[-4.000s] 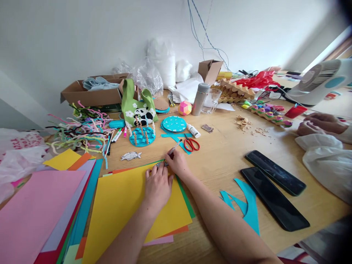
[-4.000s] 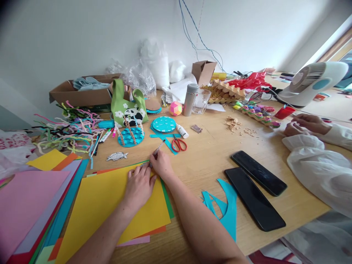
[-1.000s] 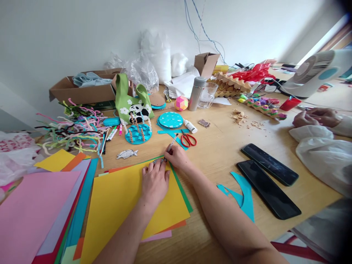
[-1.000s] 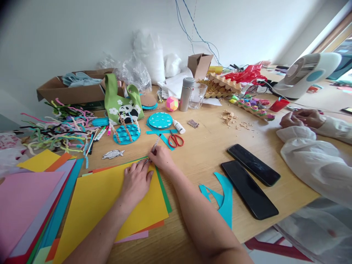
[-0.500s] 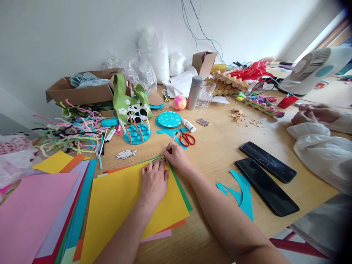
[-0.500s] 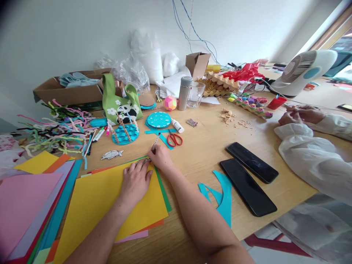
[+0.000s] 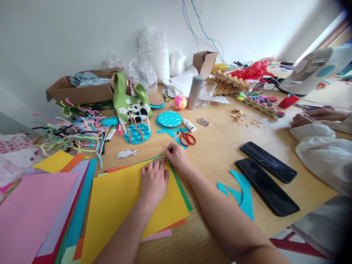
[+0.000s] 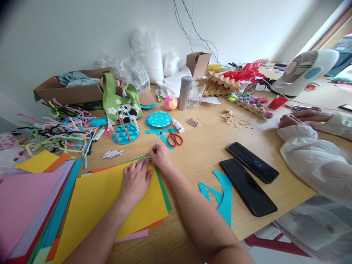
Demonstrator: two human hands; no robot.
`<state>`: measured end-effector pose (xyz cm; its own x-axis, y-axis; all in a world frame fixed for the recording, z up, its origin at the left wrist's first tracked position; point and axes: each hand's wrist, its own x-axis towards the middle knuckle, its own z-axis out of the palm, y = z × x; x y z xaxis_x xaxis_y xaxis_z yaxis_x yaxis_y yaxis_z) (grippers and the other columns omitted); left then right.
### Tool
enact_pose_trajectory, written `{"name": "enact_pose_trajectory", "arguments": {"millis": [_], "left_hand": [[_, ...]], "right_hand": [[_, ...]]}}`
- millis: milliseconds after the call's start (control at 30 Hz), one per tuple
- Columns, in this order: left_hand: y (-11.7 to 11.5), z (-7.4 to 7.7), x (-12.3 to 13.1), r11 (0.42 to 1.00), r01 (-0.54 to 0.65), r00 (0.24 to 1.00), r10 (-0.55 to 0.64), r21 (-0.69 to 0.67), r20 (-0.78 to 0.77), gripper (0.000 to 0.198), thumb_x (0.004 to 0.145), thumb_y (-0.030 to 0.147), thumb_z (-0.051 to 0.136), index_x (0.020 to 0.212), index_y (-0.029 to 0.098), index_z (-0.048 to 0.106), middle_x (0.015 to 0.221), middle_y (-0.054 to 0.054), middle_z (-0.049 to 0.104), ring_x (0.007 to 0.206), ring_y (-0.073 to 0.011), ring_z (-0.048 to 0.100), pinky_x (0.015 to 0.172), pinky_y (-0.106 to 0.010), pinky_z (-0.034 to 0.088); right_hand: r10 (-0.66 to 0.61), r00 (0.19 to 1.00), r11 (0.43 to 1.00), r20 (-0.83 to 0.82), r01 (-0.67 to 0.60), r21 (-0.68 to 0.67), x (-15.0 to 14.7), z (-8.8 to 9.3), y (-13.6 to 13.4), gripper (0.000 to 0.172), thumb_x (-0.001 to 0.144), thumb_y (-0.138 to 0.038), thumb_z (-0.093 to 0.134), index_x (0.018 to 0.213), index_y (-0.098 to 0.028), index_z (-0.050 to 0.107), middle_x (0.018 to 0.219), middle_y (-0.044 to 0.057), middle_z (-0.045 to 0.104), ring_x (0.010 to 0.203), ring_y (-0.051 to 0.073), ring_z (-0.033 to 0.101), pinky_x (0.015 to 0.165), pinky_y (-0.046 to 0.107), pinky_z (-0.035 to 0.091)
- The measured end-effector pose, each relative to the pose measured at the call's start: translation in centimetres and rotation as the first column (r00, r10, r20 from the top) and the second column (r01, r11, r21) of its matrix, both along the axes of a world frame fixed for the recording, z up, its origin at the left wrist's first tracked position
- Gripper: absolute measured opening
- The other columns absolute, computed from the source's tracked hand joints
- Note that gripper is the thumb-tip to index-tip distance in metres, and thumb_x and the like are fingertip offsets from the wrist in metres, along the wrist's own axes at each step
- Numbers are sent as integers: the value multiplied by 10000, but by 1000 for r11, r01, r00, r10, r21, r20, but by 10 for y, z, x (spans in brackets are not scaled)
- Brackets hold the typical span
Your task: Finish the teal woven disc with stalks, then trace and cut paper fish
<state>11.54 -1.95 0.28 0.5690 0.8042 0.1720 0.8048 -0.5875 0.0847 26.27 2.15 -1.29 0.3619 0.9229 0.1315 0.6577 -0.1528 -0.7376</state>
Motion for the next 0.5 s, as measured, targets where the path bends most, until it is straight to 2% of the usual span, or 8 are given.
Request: {"name": "enact_pose_trajectory", "arguments": {"millis": [500], "left_hand": [[0,1,0,1000,6,1000,-6,5,7,378,945,327,382,1272,205,527,1304,-96,561,1074,-266,504,853,-445,393]], "right_hand": [[-26,1000,1000,-1,26,0,1,-1,-1,79,713,-217,533,640,-186,533,601,-2,574,556,122,504,551,227,342]]}}
